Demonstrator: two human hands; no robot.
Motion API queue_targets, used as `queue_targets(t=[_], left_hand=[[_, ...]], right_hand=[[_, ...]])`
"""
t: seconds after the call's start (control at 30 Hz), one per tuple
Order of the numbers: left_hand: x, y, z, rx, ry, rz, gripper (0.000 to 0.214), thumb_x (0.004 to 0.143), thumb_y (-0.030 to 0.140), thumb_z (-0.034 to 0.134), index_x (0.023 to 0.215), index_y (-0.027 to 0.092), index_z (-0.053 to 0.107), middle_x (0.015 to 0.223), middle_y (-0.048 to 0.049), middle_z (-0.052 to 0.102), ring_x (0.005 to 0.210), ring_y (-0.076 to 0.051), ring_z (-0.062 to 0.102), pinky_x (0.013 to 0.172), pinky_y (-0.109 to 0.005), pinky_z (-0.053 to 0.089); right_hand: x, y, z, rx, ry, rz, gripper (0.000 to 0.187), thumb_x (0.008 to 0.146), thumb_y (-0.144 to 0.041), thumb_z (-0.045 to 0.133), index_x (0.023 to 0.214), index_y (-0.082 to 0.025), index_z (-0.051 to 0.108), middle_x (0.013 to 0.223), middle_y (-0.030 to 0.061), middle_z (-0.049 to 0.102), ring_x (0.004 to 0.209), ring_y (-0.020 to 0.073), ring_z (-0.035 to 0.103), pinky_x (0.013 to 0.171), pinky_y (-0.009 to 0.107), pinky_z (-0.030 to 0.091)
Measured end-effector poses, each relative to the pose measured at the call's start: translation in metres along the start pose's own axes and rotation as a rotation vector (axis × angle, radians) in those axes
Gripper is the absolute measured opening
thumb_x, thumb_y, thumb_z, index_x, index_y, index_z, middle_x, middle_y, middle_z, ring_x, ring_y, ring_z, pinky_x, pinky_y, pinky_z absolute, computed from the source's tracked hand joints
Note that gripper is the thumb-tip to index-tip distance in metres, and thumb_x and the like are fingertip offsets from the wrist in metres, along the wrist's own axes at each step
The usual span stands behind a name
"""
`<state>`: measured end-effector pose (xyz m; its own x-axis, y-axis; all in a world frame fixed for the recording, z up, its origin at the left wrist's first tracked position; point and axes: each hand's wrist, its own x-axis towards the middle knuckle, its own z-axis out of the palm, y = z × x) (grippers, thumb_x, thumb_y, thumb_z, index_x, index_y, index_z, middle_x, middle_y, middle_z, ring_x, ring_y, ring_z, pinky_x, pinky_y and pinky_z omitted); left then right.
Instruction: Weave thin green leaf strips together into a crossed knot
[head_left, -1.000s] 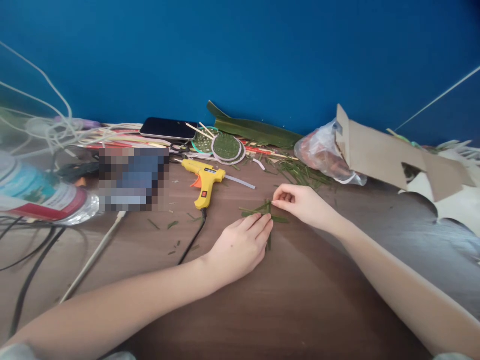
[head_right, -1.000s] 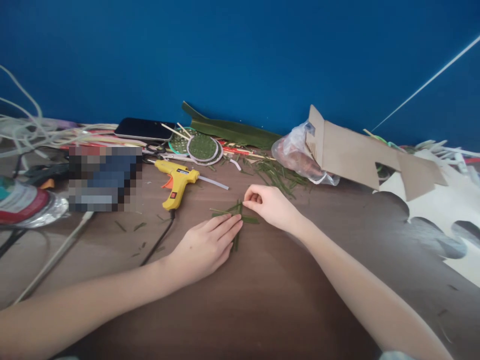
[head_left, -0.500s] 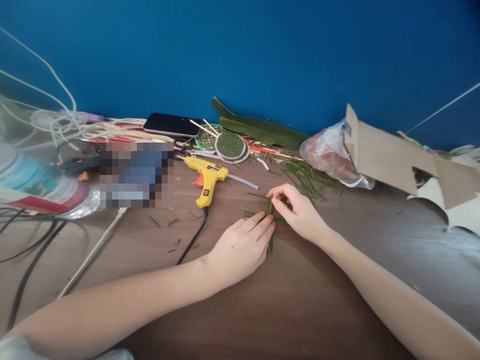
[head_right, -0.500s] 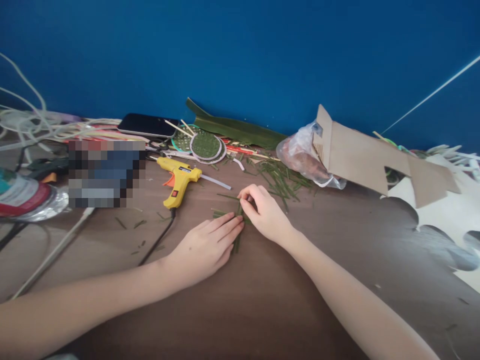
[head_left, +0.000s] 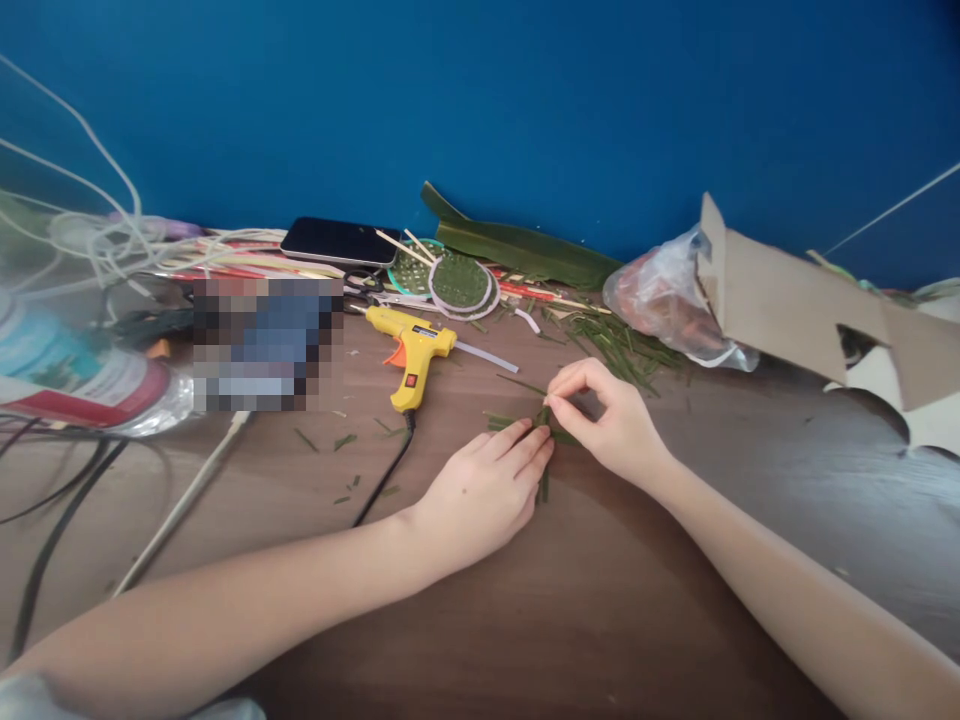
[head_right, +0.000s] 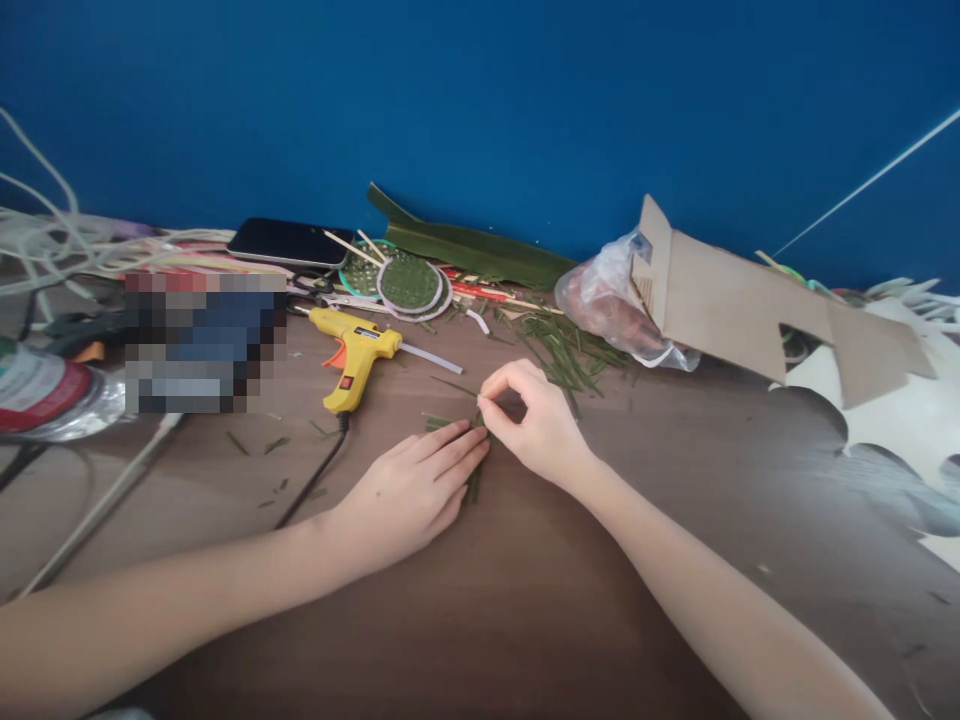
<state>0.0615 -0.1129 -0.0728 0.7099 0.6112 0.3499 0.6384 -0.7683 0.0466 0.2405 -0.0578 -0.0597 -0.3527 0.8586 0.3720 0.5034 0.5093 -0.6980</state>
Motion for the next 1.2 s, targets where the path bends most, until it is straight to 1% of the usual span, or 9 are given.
queue_targets(t=[0.1, 0.23, 0.33, 0.43, 0.63, 0.8, 0.93, 1.07, 1.2], left_hand=[[0.0, 0.0, 0.0, -0.003, 0.001, -0.001, 0.038, 0.087, 0.017, 0.037, 0.12, 0.007, 0.053, 0.125, -0.0087, 0.056, 0.115, -0.022, 0.051, 0.088, -0.033, 0.047], [-0.001, -0.001, 0.0, -0.007, -0.015, 0.003, 0.038, 0.088, 0.018, 0.037, 0.121, 0.007, 0.052, 0.126, -0.01, 0.055, 0.117, -0.023, 0.05, 0.089, -0.034, 0.047], [-0.001, -0.001, 0.001, -0.01, -0.025, 0.005, 0.038, 0.088, 0.018, 0.037, 0.121, 0.007, 0.051, 0.127, -0.0102, 0.054, 0.117, -0.023, 0.049, 0.089, -0.034, 0.047], [0.0, 0.0, 0.0, -0.005, -0.019, 0.002, 0.038, 0.088, 0.018, 0.037, 0.12, 0.007, 0.052, 0.127, -0.0095, 0.055, 0.117, -0.023, 0.049, 0.088, -0.034, 0.047], [0.0, 0.0, 0.0, -0.015, -0.01, 0.011, 0.038, 0.087, 0.017, 0.039, 0.12, 0.006, 0.053, 0.126, -0.0096, 0.056, 0.116, -0.023, 0.05, 0.088, -0.035, 0.047], [0.0, 0.0, 0.001, -0.017, -0.027, 0.001, 0.038, 0.086, 0.017, 0.038, 0.121, 0.007, 0.052, 0.126, -0.009, 0.055, 0.117, -0.023, 0.049, 0.088, -0.034, 0.048], [0.0, 0.0, 0.001, -0.017, -0.033, -0.001, 0.039, 0.086, 0.017, 0.039, 0.121, 0.007, 0.052, 0.127, -0.0089, 0.054, 0.118, -0.023, 0.048, 0.089, -0.034, 0.047], [0.0, -0.001, 0.001, -0.011, -0.014, 0.007, 0.038, 0.086, 0.017, 0.039, 0.12, 0.006, 0.053, 0.126, -0.0094, 0.055, 0.117, -0.024, 0.049, 0.089, -0.034, 0.047], [0.0, -0.001, 0.001, -0.007, -0.007, 0.008, 0.038, 0.086, 0.017, 0.039, 0.12, 0.006, 0.052, 0.126, -0.0096, 0.055, 0.116, -0.024, 0.05, 0.088, -0.035, 0.048]], right_hand=[[-0.001, 0.0, 0.001, 0.048, 0.015, 0.067, 0.01, 0.077, -0.017, 0.053, 0.07, -0.021, 0.048, 0.077, 0.0019, 0.059, 0.077, 0.0162, 0.056, 0.07, 0.03, 0.044], [0.002, 0.0, 0.0, 0.107, -0.005, 0.227, 0.007, 0.075, -0.019, 0.054, 0.069, -0.02, 0.05, 0.073, 0.0011, 0.061, 0.069, 0.0148, 0.056, 0.064, 0.028, 0.043], [0.005, -0.001, -0.004, 0.228, -0.095, 0.357, 0.007, 0.074, -0.022, 0.056, 0.07, -0.02, 0.051, 0.071, 0.0015, 0.063, 0.068, 0.0149, 0.058, 0.063, 0.028, 0.045], [0.008, -0.001, -0.007, 0.292, -0.203, 0.427, 0.009, 0.074, -0.026, 0.057, 0.072, -0.019, 0.052, 0.075, 0.0033, 0.065, 0.069, 0.0154, 0.06, 0.063, 0.029, 0.046], [0.01, 0.001, -0.013, 0.17, -0.207, 0.392, 0.013, 0.073, -0.031, 0.059, 0.071, -0.019, 0.056, 0.068, 0.001, 0.061, 0.059, 0.0125, 0.054, 0.056, 0.026, 0.044], [0.012, -0.001, -0.018, 0.188, -0.285, 0.479, 0.017, 0.074, -0.033, 0.056, 0.074, -0.017, 0.059, 0.061, 0.0014, 0.06, 0.05, 0.0105, 0.051, 0.05, 0.025, 0.043], [0.009, 0.0, -0.017, 0.116, -0.289, 0.486, 0.013, 0.075, -0.031, 0.056, 0.075, -0.018, 0.059, 0.062, 0.0017, 0.061, 0.051, 0.0117, 0.052, 0.049, 0.025, 0.043], [0.005, 0.0, -0.014, -0.002, -0.282, 0.394, 0.008, 0.074, -0.027, 0.056, 0.071, -0.02, 0.057, 0.065, -0.0001, 0.061, 0.057, 0.0134, 0.055, 0.054, 0.027, 0.043], [0.004, -0.001, -0.014, -0.121, -0.278, 0.253, 0.006, 0.073, -0.02, 0.056, 0.067, -0.021, 0.057, 0.067, -0.0008, 0.056, 0.059, 0.0122, 0.05, 0.057, 0.026, 0.04]])
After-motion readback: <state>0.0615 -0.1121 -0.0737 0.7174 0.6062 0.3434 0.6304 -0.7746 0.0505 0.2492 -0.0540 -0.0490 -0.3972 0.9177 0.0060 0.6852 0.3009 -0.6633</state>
